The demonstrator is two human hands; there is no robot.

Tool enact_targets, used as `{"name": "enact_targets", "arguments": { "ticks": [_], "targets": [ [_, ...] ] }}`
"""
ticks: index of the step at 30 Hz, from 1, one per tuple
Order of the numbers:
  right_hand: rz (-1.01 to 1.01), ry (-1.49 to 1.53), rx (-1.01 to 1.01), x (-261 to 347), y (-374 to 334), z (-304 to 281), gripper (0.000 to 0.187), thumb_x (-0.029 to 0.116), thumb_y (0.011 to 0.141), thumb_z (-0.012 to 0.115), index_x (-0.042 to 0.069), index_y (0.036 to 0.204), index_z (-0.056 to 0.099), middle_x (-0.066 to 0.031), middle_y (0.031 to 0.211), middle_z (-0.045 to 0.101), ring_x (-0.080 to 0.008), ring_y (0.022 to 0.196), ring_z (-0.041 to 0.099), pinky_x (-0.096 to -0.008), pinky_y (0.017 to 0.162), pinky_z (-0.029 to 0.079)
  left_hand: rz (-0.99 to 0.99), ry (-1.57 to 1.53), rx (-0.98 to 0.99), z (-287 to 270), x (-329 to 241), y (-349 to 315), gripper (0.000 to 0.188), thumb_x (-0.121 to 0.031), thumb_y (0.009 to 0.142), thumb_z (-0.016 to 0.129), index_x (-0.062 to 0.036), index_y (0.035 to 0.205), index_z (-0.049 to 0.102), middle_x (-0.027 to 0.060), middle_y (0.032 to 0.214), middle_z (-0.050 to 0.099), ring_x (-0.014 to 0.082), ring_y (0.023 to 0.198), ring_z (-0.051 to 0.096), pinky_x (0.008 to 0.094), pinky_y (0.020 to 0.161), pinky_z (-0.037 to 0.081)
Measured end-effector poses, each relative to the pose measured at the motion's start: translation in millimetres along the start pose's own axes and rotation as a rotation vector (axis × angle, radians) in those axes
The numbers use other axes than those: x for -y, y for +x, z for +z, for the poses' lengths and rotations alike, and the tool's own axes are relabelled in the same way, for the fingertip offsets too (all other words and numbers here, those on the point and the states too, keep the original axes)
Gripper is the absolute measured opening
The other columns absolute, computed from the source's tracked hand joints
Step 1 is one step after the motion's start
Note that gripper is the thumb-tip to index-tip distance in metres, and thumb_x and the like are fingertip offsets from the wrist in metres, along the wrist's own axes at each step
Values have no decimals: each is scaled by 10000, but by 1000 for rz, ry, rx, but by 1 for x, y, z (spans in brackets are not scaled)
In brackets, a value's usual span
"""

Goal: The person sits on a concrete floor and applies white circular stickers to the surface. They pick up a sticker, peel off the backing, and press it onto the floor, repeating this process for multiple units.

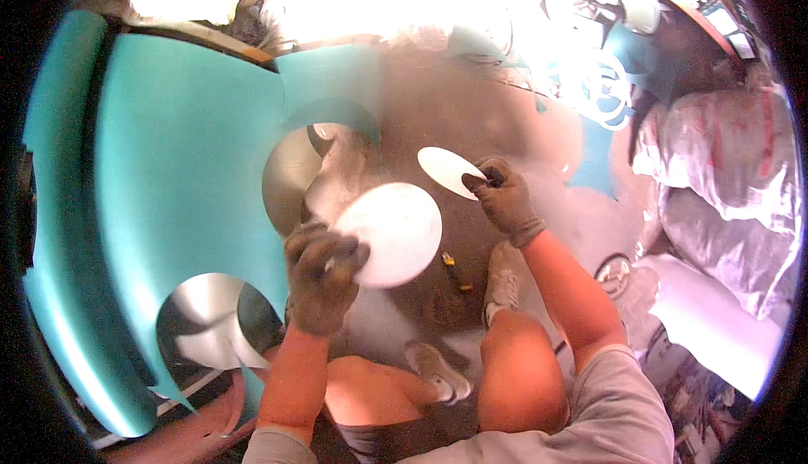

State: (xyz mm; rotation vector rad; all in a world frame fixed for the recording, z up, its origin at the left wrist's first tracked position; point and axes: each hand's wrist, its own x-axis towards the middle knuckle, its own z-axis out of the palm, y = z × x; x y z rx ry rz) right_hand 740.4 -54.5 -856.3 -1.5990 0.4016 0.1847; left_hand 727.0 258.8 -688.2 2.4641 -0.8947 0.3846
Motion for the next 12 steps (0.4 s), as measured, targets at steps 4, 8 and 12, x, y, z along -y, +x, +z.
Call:
{"name": "enact_targets", "arguments": {
  "ticks": [4, 8, 12],
  "targets": [
    [-328, -87, -71, 139, -89, -40, 152, 68, 902, 836, 14, 942, 699, -65, 1041, 631, -138, 865, 630, -275, 760, 528, 90, -70, -31, -117, -79, 49, 241, -99, 750, 861, -216, 910, 724, -35, 1152, 679, 221, 1032, 627, 434, 911, 543],
    [-268, -168, -263, 255, -191, -93, 174, 61, 877, 852, 10, 900, 687, -78, 1012, 643, -157, 862, 639, -287, 736, 522, 181, -60, -20, -219, -163, 117, 262, -93, 735, 880, -251, 878, 726, -54, 1117, 694, 218, 1079, 606, 439, 905, 537],
    [-253, 79, -372, 363, -306, -116, 195, 91, 893, 853, 27, 904, 669, -53, 967, 645, -128, 836, 615, -288, 723, 512, 75, -289, 157, -339, -233, 159, 232, -64, 750, 869, -182, 912, 752, 16, 1278, 678, 297, 1180, 603, 467, 965, 524]
  ]
}}
